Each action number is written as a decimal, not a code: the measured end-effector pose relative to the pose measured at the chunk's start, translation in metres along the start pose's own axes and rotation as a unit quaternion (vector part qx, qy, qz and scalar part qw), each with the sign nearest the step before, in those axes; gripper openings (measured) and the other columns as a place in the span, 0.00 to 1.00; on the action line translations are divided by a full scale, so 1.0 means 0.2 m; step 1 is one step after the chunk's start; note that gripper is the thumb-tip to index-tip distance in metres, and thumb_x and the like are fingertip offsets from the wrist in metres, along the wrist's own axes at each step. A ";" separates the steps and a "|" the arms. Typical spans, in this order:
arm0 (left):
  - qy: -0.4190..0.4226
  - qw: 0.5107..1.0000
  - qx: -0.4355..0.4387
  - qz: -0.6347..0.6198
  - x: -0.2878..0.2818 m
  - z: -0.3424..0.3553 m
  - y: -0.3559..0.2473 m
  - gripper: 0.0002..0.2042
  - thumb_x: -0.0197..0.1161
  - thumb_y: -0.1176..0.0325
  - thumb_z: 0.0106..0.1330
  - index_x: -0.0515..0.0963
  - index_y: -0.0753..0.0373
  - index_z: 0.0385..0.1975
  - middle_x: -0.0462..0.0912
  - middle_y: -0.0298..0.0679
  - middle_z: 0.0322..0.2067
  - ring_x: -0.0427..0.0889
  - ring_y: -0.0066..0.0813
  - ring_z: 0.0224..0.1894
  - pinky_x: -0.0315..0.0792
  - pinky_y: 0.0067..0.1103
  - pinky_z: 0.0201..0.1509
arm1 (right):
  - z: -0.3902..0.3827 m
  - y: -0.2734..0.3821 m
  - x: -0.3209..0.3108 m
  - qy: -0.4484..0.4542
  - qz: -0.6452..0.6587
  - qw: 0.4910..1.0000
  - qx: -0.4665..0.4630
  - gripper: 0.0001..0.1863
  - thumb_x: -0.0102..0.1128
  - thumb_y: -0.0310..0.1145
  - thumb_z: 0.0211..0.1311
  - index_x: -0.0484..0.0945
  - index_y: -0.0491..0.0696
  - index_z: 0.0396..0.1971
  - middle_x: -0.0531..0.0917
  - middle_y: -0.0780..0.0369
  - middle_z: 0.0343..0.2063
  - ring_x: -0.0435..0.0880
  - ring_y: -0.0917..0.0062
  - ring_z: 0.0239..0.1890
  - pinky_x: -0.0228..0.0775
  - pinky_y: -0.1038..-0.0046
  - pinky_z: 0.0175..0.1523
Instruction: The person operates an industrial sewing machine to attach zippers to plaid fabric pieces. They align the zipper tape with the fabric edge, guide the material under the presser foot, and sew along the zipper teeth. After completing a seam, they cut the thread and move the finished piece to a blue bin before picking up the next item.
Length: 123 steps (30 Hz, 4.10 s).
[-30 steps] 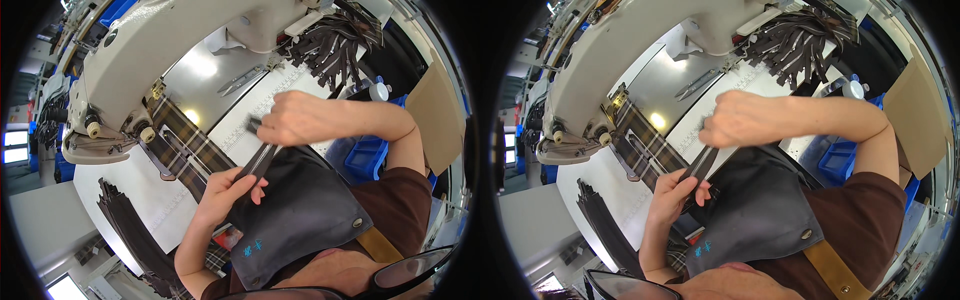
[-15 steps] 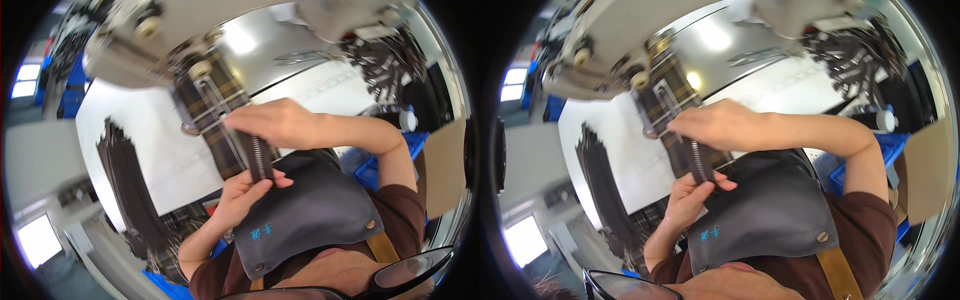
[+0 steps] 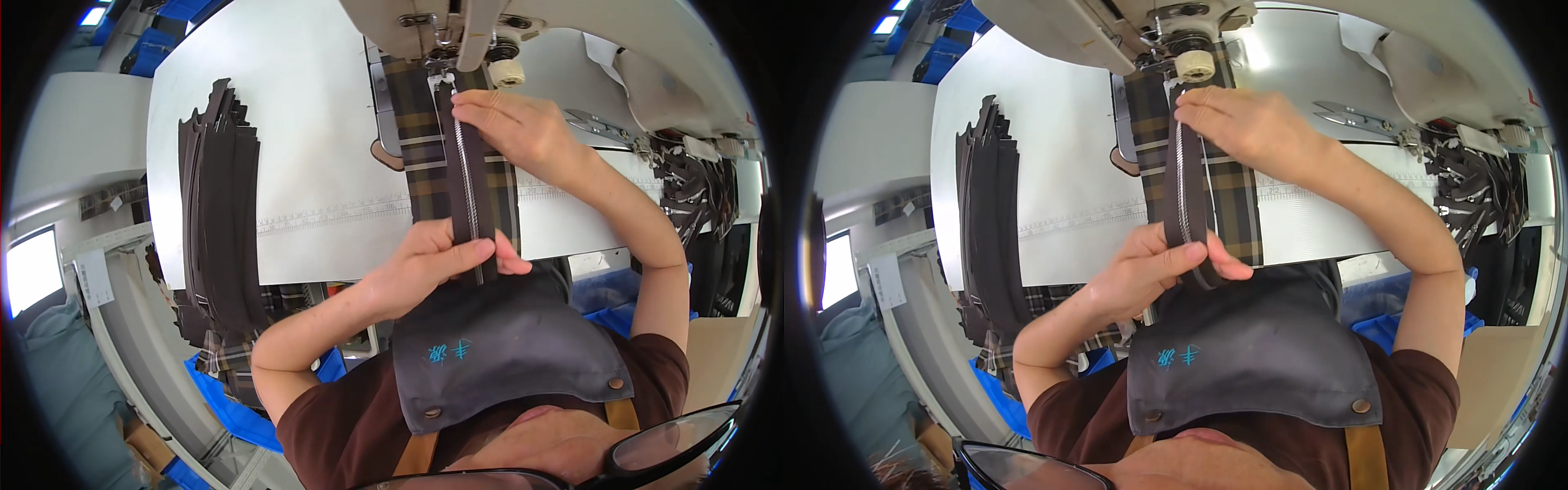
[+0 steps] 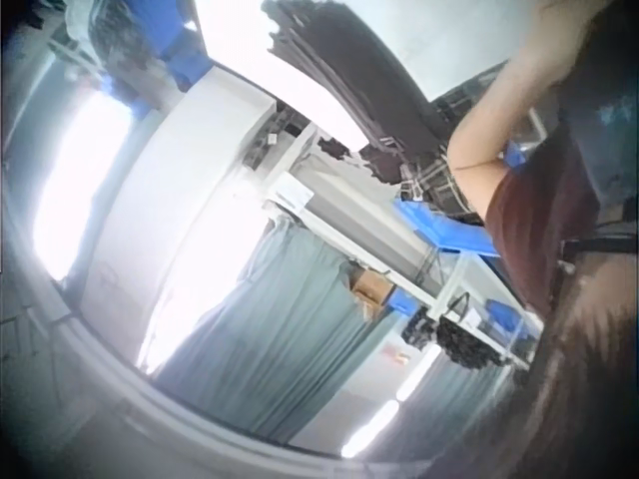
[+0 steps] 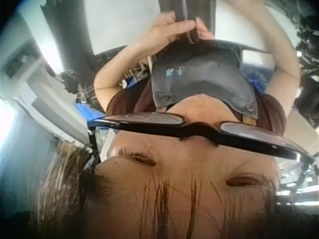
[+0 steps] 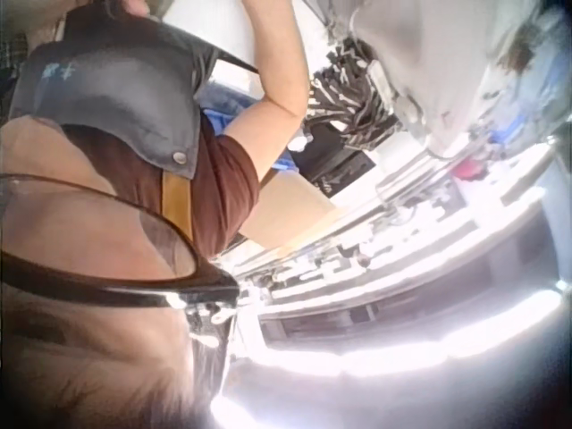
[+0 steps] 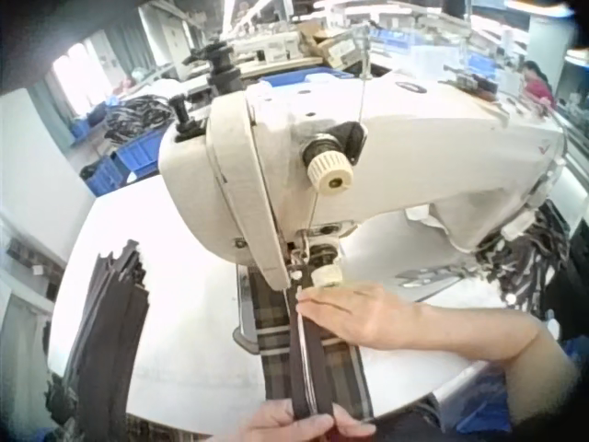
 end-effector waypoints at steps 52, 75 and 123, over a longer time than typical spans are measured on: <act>-0.257 0.451 0.357 0.777 -0.43 0.28 -0.24 0.13 0.62 0.73 0.57 0.80 0.56 0.43 0.80 0.26 0.48 0.77 0.22 0.43 0.48 0.41 0.65 | -0.03 -0.03 0.13 -0.002 -0.060 0.995 0.079 0.13 0.63 0.26 0.44 0.80 0.46 0.34 0.84 0.64 0.32 0.79 0.73 0.25 0.71 0.75 0.31; -0.253 0.500 0.351 0.751 -0.46 0.32 -0.23 0.14 0.55 0.77 0.56 0.77 0.55 0.42 0.77 0.26 0.49 0.70 0.30 0.56 0.51 0.51 0.61 | 0.00 -0.01 0.09 0.077 -0.059 0.989 0.113 0.13 0.65 0.30 0.51 0.80 0.44 0.38 0.81 0.64 0.44 0.80 0.72 0.40 0.73 0.71 0.39; -0.282 0.577 0.274 0.716 -0.58 -0.17 -0.28 0.21 0.57 0.77 0.58 0.74 0.61 0.54 0.75 0.42 0.51 0.76 0.31 0.52 0.66 0.27 0.57 | -0.01 -0.02 0.11 0.017 -0.069 0.995 0.068 0.13 0.66 0.31 0.49 0.81 0.44 0.36 0.82 0.65 0.42 0.78 0.73 0.38 0.74 0.73 0.43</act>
Point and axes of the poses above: each hand's wrist, its own z-axis towards the middle knuckle, its own x-axis out of the palm, y = z × x, the point moved 2 cm from there along z, towards the middle knuckle
